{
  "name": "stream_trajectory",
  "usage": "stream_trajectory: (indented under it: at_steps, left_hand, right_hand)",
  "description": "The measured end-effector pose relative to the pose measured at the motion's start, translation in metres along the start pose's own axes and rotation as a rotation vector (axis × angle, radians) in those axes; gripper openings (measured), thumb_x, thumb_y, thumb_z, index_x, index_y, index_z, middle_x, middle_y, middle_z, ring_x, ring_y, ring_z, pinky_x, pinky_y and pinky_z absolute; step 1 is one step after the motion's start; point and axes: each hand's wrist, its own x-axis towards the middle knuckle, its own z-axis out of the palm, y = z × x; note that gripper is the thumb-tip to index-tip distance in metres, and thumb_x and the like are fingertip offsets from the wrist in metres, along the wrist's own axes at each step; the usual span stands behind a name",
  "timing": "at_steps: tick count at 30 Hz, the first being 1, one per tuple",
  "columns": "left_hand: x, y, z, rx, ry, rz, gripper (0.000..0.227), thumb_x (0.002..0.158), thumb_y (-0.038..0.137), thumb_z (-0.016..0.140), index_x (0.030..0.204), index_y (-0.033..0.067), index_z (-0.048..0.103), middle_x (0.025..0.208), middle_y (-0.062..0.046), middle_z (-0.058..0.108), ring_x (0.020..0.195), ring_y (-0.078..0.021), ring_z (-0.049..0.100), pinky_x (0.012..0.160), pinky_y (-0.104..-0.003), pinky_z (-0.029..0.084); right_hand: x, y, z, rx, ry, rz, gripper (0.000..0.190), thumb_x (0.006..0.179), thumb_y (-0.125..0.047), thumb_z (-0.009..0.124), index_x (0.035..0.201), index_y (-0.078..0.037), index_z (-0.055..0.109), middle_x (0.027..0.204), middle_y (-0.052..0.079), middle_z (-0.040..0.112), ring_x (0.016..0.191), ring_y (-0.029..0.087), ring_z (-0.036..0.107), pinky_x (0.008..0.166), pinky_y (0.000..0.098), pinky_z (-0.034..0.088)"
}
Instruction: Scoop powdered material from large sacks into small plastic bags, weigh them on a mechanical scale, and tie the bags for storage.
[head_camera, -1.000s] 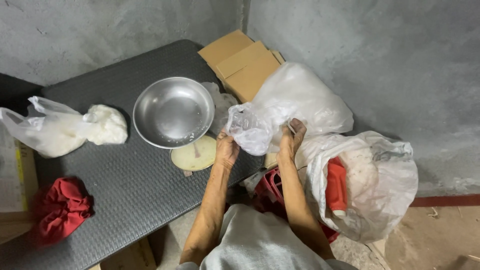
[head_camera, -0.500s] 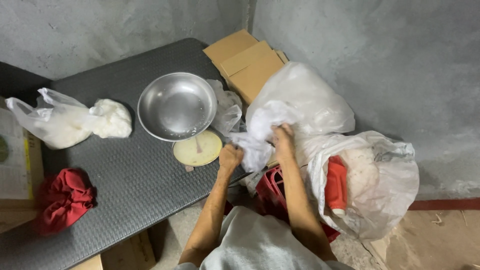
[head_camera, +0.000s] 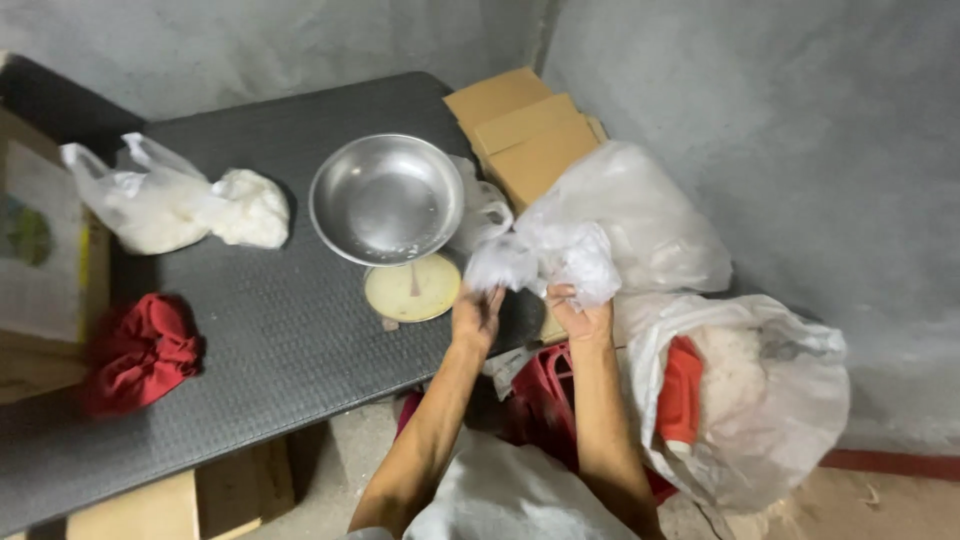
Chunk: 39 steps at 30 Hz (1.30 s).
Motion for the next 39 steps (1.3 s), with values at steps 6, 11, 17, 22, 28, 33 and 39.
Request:
stream_trajectory:
  at_steps: [6,11,17,22,28,33,39]
  left_hand:
    - [0.028,0.022,0.054,1.457,-0.312,0.857,0.078,0.096,0.016,0.064,0.155,-0.0052,0.018,0.159,-0.031,0.025,0.145,-0.0430,0.032,0.119,-0.046,0.027]
    - [0.103,0.026,0.009,1.844,-0.271,0.846,0.083,0.092,0.026,0.068,0.153,-0.0095,0.025,0.147,-0.040,0.039,0.132,-0.0528,0.045,0.110,-0.050,0.039]
    - [0.025,0.061,0.002,2.021,-0.284,0.402,0.040,0.099,0.033,0.052,0.120,0.0017,0.062,0.121,-0.024,0.066,0.110,-0.0335,0.063,0.094,-0.039,0.051]
    - [-0.101,0.113,0.097,0.948,-0.137,-0.315,0.065,0.093,0.061,0.045,0.123,0.0062,0.061,0.117,-0.022,0.068,0.096,-0.0331,0.067,0.074,-0.053,0.061]
    - [-0.045,0.127,0.036,0.842,-0.569,-0.205,0.031,0.090,0.014,0.072,0.118,0.0016,0.068,0.112,-0.011,0.072,0.099,-0.0238,0.070,0.086,-0.044,0.060]
    - [-0.063,0.134,0.028,0.747,-0.524,0.093,0.019,0.099,0.003,0.071,0.117,-0.0026,0.070,0.108,-0.008,0.071,0.099,-0.0181,0.063,0.090,-0.030,0.055]
    - [-0.109,0.107,0.030,0.693,-0.553,-0.176,0.019,0.099,0.008,0.061,0.116,0.0036,0.070,0.105,-0.005,0.073,0.090,-0.0131,0.066,0.082,-0.028,0.057]
  right_hand:
    - [0.000,0.026,0.001,0.097,0.143,0.033,0.032,0.093,-0.033,0.062,0.115,-0.010,0.067,0.111,0.009,0.072,0.093,0.024,0.068,0.054,0.0283,0.054]
    - [0.000,0.045,0.006,0.077,-0.017,0.043,0.030,0.102,-0.029,0.060,0.123,-0.009,0.066,0.117,0.011,0.070,0.099,0.023,0.067,0.061,0.0342,0.056]
    - [-0.030,0.051,-0.013,-0.439,0.086,-0.066,0.040,0.104,-0.026,0.058,0.130,0.005,0.062,0.112,0.019,0.072,0.094,0.031,0.070,0.075,0.0420,0.060]
    - [-0.042,0.074,0.020,-0.715,0.236,-0.164,0.050,0.082,-0.013,0.060,0.130,-0.001,0.064,0.116,0.011,0.075,0.102,0.023,0.072,0.090,0.0339,0.059]
    - [-0.060,0.086,0.016,-1.876,0.490,-0.066,0.030,0.091,-0.010,0.068,0.120,-0.003,0.070,0.104,0.010,0.076,0.091,0.021,0.069,0.081,0.0352,0.056]
    - [-0.092,0.087,-0.017,-1.733,0.938,-0.624,0.018,0.100,-0.005,0.065,0.114,0.000,0.074,0.106,0.009,0.077,0.096,0.020,0.069,0.090,0.0353,0.054]
    - [-0.123,0.137,0.027,-1.622,0.974,-0.491,0.032,0.091,-0.009,0.067,0.122,-0.008,0.069,0.115,0.009,0.071,0.107,0.023,0.064,0.093,0.0376,0.051]
